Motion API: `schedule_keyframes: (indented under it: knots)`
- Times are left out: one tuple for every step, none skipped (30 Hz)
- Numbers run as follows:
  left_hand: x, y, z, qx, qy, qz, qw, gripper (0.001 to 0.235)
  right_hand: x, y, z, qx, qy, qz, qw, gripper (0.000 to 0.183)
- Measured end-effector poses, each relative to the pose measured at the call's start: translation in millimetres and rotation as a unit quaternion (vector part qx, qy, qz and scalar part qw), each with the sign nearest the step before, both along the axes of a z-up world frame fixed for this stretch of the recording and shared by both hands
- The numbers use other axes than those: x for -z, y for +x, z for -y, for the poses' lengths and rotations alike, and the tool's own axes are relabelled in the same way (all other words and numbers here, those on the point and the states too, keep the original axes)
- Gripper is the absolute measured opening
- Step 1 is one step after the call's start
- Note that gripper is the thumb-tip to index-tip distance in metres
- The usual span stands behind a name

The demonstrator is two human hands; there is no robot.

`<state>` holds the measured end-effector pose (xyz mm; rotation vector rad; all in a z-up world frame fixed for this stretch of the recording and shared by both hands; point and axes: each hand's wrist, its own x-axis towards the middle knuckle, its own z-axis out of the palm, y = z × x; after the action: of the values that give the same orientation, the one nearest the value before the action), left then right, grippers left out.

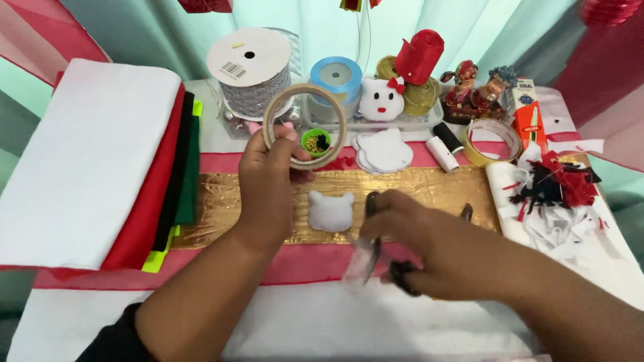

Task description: Decorating small felt shapes with tiny bows using adhesive tape and scissors

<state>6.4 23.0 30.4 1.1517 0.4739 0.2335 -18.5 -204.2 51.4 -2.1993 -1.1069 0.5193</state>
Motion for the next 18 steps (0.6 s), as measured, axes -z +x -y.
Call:
schedule_keyframes:
  knots:
    - [1, -1, -1, -0.002, -0.001, 0.0, 1.0, 0.018, 7, -5, -6, -0.002, -0.001, 0.0, 1.0, 0.053]
    - [0, 0, -1, -0.003, -0.007, 0.006, 1.0, 0.013, 14, -10, -11, -0.083, -0.03, 0.066, 0.994, 0.048]
    - [-1, 0, -2, -0.004, -0.013, 0.012, 1.0, 0.008, 20, -15, -17, -0.164, -0.06, 0.131, 0.976, 0.045]
    - [1, 2, -2, -0.002, -0.014, 0.015, 1.0, 0.008, 22, -16, -18, -0.161, -0.061, 0.134, 0.976, 0.045]
    - [3, 3, -1, 0.007, 0.007, 0.01, 1.0, 0.008, 24, -18, -19, -0.167, -0.069, 0.133, 0.975, 0.044]
    - [7, 2, 0, 0.015, 0.026, 0.001, 1.0, 0.008, 27, -21, -19, -0.174, -0.078, 0.127, 0.973, 0.043]
    - [13, 2, 1, 0.016, 0.024, 0.0, 1.0, 0.008, 29, -23, -19, -0.173, -0.08, 0.125, 0.974, 0.043]
    - [16, 5, 2, 0.02, 0.028, -0.005, 0.999, 0.01, 29, -23, -19, -0.167, -0.083, 0.132, 0.974, 0.043]
    - [20, 8, 4, 0.024, 0.033, -0.01, 0.999, 0.012, 30, -23, -20, -0.161, -0.086, 0.138, 0.973, 0.042]
    - [20, 8, 5, 0.029, 0.035, -0.01, 0.999, 0.012, 33, -22, -19, -0.156, -0.085, 0.138, 0.974, 0.042]
    - [21, 7, 7, 0.039, 0.041, -0.009, 0.998, 0.012, 37, -20, -19, -0.15, -0.081, 0.143, 0.975, 0.031]
    - [22, 5, 8, 0.047, 0.047, -0.011, 0.998, 0.013, 42, -19, -18, -0.148, -0.077, 0.146, 0.975, 0.019]
    - [22, 3, 9, 0.049, 0.048, -0.013, 0.998, 0.013, 41, -16, -16, -0.146, -0.075, 0.144, 0.976, 0.019]
    - [21, 3, 10, 0.049, 0.046, -0.014, 0.998, 0.012, 39, -10, -15, -0.121, -0.066, 0.119, 0.983, 0.027]
    - [19, 4, 11, 0.049, 0.044, -0.015, 0.998, 0.012, 37, -5, -13, -0.096, -0.056, 0.095, 0.989, 0.036]
    - [20, 5, 10, 0.054, 0.046, -0.012, 0.997, 0.012, 26, 4, -4, -0.091, -0.055, 0.098, 0.99, 0.036]
    - [20, 6, 10, 0.052, 0.043, -0.013, 0.998, 0.011, 15, 13, 5, 0.017, -0.043, 0.116, 0.992, 0.041]
    - [21, 5, 7, 0.046, 0.041, -0.015, 0.998, 0.01, 5, 22, 12, 0.121, -0.029, 0.132, 0.984, 0.046]
